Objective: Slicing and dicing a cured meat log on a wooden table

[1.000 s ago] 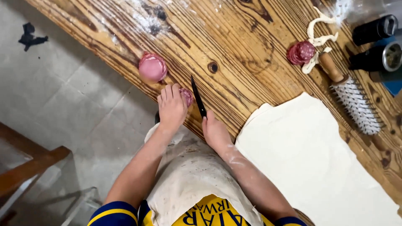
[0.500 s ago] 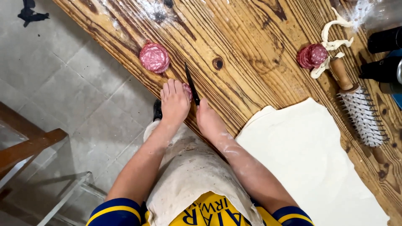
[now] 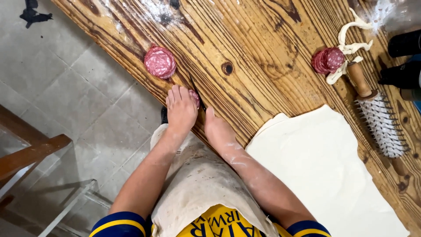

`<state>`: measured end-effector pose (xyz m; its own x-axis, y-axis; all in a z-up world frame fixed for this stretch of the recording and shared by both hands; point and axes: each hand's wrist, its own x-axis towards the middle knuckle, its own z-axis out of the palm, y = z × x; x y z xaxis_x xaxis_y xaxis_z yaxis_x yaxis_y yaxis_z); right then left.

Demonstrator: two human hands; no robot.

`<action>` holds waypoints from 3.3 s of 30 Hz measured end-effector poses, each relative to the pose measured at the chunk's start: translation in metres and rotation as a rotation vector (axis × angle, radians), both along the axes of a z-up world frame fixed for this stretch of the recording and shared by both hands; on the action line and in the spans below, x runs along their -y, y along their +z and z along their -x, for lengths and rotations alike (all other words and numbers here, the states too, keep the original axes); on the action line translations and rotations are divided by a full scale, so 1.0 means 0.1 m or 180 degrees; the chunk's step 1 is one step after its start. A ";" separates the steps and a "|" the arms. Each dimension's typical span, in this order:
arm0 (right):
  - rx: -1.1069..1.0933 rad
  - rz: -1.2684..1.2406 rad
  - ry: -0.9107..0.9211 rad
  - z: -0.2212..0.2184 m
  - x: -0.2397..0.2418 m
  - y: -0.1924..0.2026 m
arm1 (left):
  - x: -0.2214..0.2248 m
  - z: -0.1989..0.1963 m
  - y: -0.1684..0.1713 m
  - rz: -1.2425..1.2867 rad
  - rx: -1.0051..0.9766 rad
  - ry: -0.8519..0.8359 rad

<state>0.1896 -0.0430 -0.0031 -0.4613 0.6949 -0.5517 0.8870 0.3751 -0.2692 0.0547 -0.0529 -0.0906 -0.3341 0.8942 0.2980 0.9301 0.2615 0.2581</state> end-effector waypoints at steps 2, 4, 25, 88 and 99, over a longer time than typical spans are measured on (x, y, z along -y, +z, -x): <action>0.0078 0.0109 -0.0020 0.05 0.00 -0.02 | 0.01 0.00 0.02 0.0057 -0.0019 -0.0023; 0.0067 0.0349 -0.0291 0.15 -0.09 -0.04 | -0.04 0.02 0.05 -0.0041 0.0045 -0.0084; 0.0151 -0.0005 -0.0119 0.20 -0.07 0.48 | 0.01 0.03 0.09 -0.0124 0.0150 -0.0029; 0.0513 0.0051 0.0283 -0.15 0.31 0.32 | 0.06 0.03 0.08 -0.0092 0.0203 -0.0042; 0.0284 -0.0622 0.0373 -0.13 0.15 0.18 | 0.07 0.06 0.14 -0.0214 0.0464 0.0024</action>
